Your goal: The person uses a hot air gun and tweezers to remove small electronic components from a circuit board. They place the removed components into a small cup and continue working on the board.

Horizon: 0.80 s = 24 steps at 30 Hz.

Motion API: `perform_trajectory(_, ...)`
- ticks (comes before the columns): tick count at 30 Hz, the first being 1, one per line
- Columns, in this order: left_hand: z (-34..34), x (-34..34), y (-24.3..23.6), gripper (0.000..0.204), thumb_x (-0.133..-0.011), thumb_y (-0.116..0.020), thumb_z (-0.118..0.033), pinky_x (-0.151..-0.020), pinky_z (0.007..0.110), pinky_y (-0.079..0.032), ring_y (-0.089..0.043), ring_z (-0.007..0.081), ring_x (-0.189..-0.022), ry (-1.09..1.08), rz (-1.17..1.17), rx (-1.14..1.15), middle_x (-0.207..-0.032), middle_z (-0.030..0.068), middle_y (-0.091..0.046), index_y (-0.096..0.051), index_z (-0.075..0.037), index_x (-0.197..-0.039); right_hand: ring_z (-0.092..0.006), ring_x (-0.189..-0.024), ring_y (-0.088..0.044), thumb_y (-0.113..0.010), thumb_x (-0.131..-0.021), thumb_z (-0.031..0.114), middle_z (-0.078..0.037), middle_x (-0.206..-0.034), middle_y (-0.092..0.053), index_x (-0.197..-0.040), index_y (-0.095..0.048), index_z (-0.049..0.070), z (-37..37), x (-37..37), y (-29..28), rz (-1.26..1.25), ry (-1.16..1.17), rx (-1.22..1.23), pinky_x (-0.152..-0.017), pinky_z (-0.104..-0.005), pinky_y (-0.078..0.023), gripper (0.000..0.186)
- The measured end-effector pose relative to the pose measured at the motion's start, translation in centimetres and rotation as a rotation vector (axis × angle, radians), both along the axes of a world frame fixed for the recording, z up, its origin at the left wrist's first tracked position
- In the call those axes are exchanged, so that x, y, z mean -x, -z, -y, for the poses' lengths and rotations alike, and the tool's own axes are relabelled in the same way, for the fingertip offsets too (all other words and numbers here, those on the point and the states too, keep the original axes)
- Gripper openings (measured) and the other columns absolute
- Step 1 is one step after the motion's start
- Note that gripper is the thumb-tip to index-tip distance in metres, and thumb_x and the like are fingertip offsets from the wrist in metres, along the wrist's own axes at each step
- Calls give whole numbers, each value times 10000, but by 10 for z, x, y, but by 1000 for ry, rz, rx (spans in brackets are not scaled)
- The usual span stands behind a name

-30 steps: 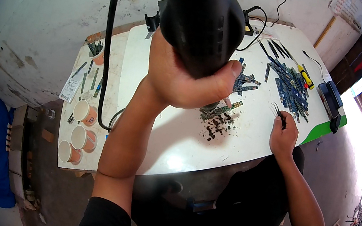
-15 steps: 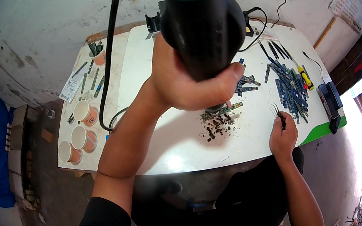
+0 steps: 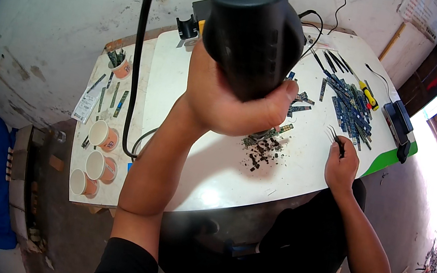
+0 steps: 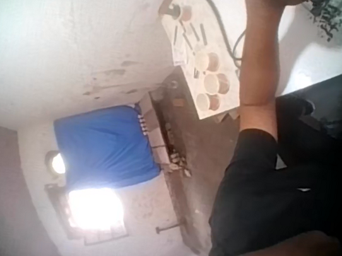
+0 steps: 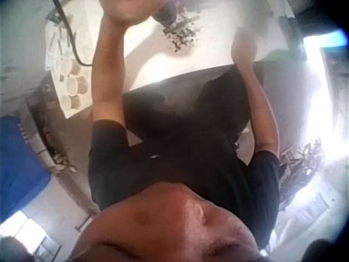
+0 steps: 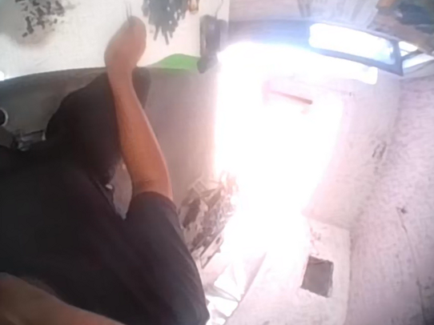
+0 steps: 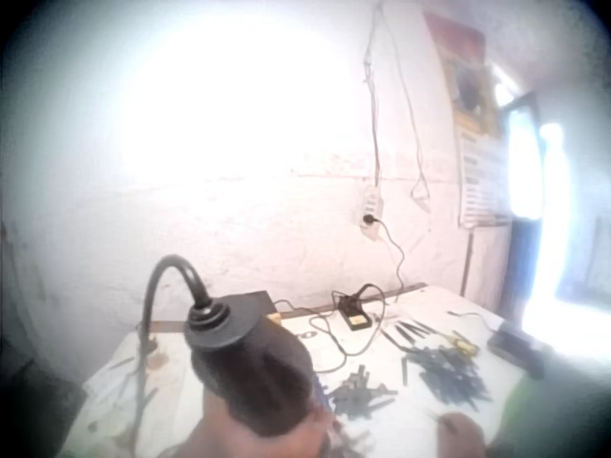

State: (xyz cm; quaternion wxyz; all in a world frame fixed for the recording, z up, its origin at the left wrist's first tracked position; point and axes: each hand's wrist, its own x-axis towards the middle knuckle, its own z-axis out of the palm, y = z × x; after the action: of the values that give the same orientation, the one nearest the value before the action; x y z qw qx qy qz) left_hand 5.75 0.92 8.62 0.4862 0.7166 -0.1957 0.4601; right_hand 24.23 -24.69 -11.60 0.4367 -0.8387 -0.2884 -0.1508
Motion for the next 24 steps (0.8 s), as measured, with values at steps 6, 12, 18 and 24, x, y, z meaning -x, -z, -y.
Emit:
perform_trajectory(6,-2,0,-2,173,-737,-631,25,-615,287,-488,-593,144,-648,-8,30,-19,-743,71,-640,-585,-19,-898,-219,-819,-672,-630,-975,88,-144,-923,-711,-1120,-674,-19,-1,1,0,2,3,-1,-775,-332,-521,186)
perform_trajectory(12,-4,1,-2,173,-739,-629,23,-619,288,-493,-598,151,-653,-49,32,-8,-763,72,-644,-584,-23,-899,-238,-841,-684,-630,-975,91,-155,-943,-718,-1125,-675,-20,-1,2,-2,-23,-1,-6,-794,-339,-526,192)
perform_trajectory(18,-6,3,-3,201,-746,-634,14,-645,289,-500,-602,148,-694,-27,-1,-22,-764,71,-636,-581,-16,-938,-202,-809,-675,-637,-977,96,-141,-908,-707,-1127,-675,-16,-2,3,-1,-9,14,-24,-769,-328,-525,191)
perform_trajectory(24,-9,4,-5,289,-722,-693,-6,-636,268,-481,-586,122,-703,31,40,28,-796,50,-633,-594,-11,-993,-105,-680,-613,-606,-1001,51,-92,-837,-679,-1153,-625,-2,6,-2,4,-318,-61,-249,-636,-254,-478,162)
